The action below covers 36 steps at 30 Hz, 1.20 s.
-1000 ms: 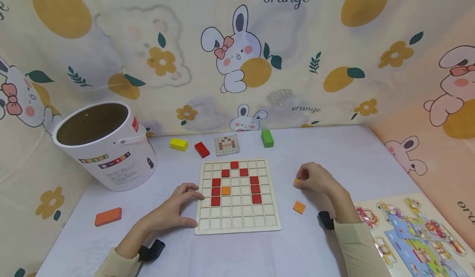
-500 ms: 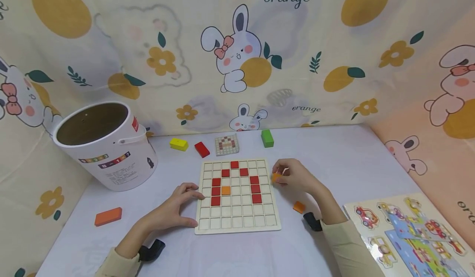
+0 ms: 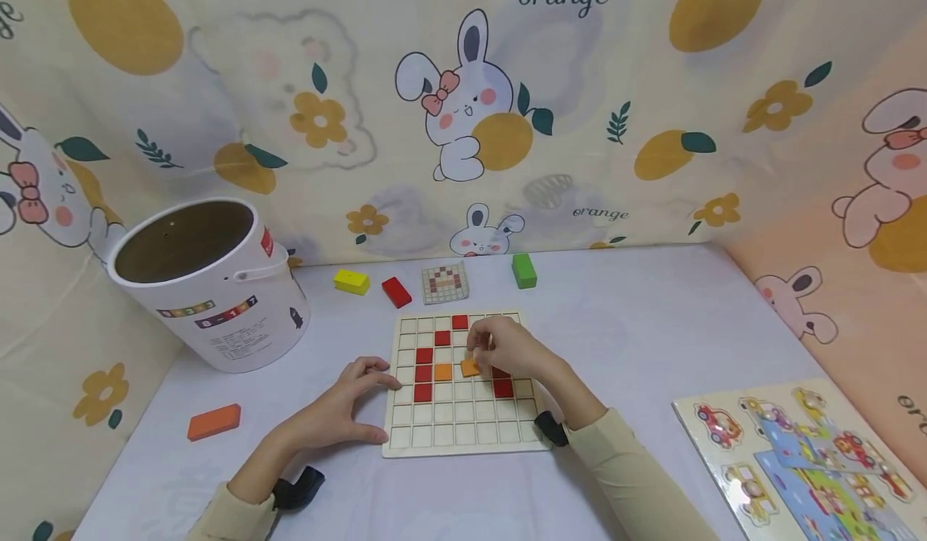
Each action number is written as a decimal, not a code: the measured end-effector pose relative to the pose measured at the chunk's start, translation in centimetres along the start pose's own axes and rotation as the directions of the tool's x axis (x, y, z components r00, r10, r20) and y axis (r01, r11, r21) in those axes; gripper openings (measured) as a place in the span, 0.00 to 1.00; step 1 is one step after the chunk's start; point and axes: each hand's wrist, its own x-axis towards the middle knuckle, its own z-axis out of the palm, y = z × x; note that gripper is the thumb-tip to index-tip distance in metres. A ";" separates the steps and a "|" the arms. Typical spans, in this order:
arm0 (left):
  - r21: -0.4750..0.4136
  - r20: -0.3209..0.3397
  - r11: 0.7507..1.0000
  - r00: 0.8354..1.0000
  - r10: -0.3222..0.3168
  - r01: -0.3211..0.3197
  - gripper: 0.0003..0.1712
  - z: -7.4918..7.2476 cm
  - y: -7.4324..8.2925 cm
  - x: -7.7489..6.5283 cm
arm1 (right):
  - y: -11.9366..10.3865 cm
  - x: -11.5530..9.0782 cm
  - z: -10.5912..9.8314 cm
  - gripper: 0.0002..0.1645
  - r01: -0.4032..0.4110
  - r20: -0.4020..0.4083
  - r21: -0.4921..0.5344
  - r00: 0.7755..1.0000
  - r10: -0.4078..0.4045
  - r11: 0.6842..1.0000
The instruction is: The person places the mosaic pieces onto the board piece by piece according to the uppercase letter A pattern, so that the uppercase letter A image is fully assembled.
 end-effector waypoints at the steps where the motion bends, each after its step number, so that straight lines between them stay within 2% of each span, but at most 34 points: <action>1: -0.002 0.001 1.000 1.000 0.001 -0.001 0.37 0.0 0.1 0.0 | -0.1 0.0 0.0 0.07 -0.003 -0.008 -0.028 1.000 0.003 1.000; 6: -0.008 0.003 1.000 1.000 0.006 -0.006 0.37 0.0 0.3 0.0 | -0.3 0.0 0.2 0.12 -0.013 0.012 -0.091 1.000 0.014 0.996; 13: -0.011 0.002 1.000 1.000 0.006 -0.006 0.37 -0.1 0.5 -0.1 | -0.7 0.4 0.7 0.13 -0.088 0.023 -0.114 0.996 0.092 0.990; 21: -0.008 -0.003 1.000 1.000 0.016 -0.016 0.37 -0.1 0.4 -0.1 | -1.0 0.4 1.4 0.10 -0.094 -0.002 -0.163 0.995 0.095 0.982; 28: -0.011 -0.001 1.000 1.000 0.018 -0.018 0.37 -0.1 0.4 -0.1 | -1.4 0.7 1.8 0.12 -0.148 -0.039 -0.229 0.989 0.143 0.962; 36: -0.006 -0.004 1.000 1.000 0.004 -0.004 0.37 0.0 0.5 -0.1 | -1.6 1.0 2.0 0.14 -0.123 -0.020 -0.300 0.992 0.123 0.946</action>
